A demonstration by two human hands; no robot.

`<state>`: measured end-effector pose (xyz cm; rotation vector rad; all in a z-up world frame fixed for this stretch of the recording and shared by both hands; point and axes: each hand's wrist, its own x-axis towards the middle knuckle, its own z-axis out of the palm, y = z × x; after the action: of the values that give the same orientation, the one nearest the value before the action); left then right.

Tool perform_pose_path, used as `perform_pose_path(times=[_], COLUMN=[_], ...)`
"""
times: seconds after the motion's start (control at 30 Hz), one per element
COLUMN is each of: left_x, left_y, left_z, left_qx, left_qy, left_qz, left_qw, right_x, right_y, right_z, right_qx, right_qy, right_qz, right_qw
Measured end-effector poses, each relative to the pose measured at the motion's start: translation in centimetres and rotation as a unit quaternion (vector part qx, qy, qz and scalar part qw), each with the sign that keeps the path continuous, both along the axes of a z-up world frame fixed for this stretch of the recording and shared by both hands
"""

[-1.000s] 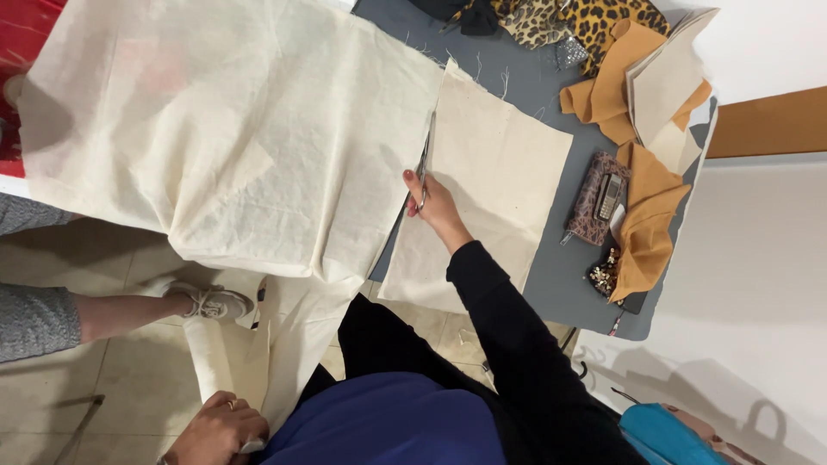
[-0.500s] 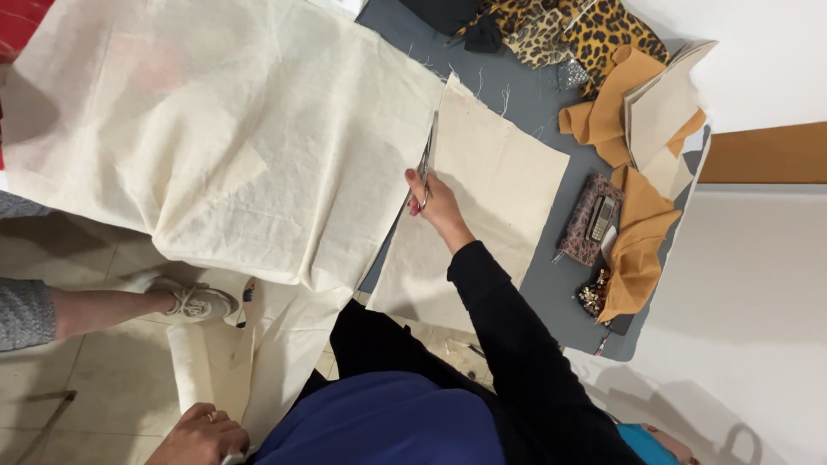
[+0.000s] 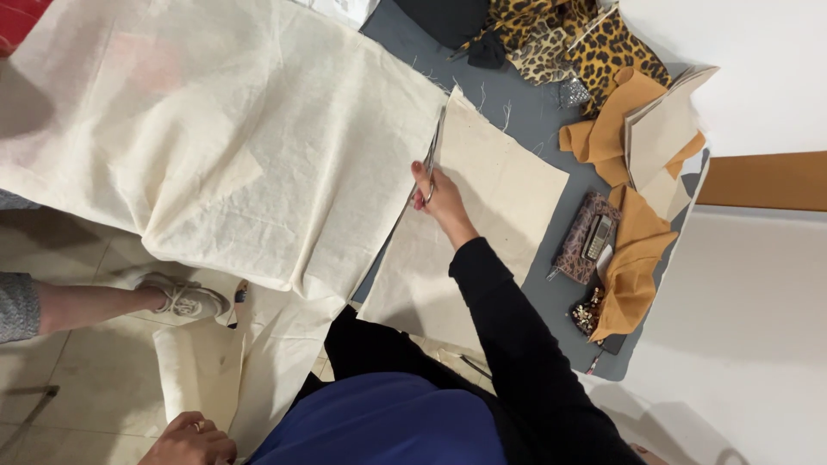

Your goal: The person smooths a large piece of white fabric on a table and then uses scissors to cut it into sections. The camera is shaky throughout the process.

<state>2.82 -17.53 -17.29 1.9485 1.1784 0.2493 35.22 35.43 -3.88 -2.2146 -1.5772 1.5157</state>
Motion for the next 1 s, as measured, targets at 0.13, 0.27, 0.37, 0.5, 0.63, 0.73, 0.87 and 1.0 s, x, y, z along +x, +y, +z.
perform_pose_path(times=[0.13,0.27,0.37,0.5,0.63,0.73,0.87,1.0], left_x=[0.1,0.4,0.8,1.1,1.6,1.9,2.8,0.6], left_y=[0.2,0.0,0.1,-1.1,-1.5,0.2,5.0,2.9], left_z=[-0.1,-0.4,-0.2,-0.4,0.7,2.7,9.3,-1.1], left_qx=[0.050,0.078,0.084,0.013,0.022,0.076,0.121,-0.001], left_qy=[-0.020,-0.025,-0.021,0.016,0.043,0.037,0.042,0.264], left_qz=[-0.021,-0.024,-0.005,-0.008,0.049,0.107,0.218,0.168], left_qw=[0.998,0.996,0.996,1.000,0.998,0.991,0.968,0.950], right_x=[-0.2,0.6,0.8,0.1,0.9,1.9,4.2,10.3], right_y=[1.7,2.2,2.2,3.2,4.4,3.9,0.4,-8.1], right_z=[0.9,-1.0,-1.5,0.6,-1.2,-2.1,-0.1,0.8], right_qx=[-0.015,0.023,0.026,0.005,0.019,0.060,0.103,0.099], right_qy=[0.016,0.001,0.005,0.011,0.007,0.025,0.067,0.122], right_qz=[-0.012,-0.025,-0.020,0.002,-0.009,-0.011,0.022,-0.076], right_qw=[1.000,0.999,0.999,1.000,1.000,0.998,0.992,0.985])
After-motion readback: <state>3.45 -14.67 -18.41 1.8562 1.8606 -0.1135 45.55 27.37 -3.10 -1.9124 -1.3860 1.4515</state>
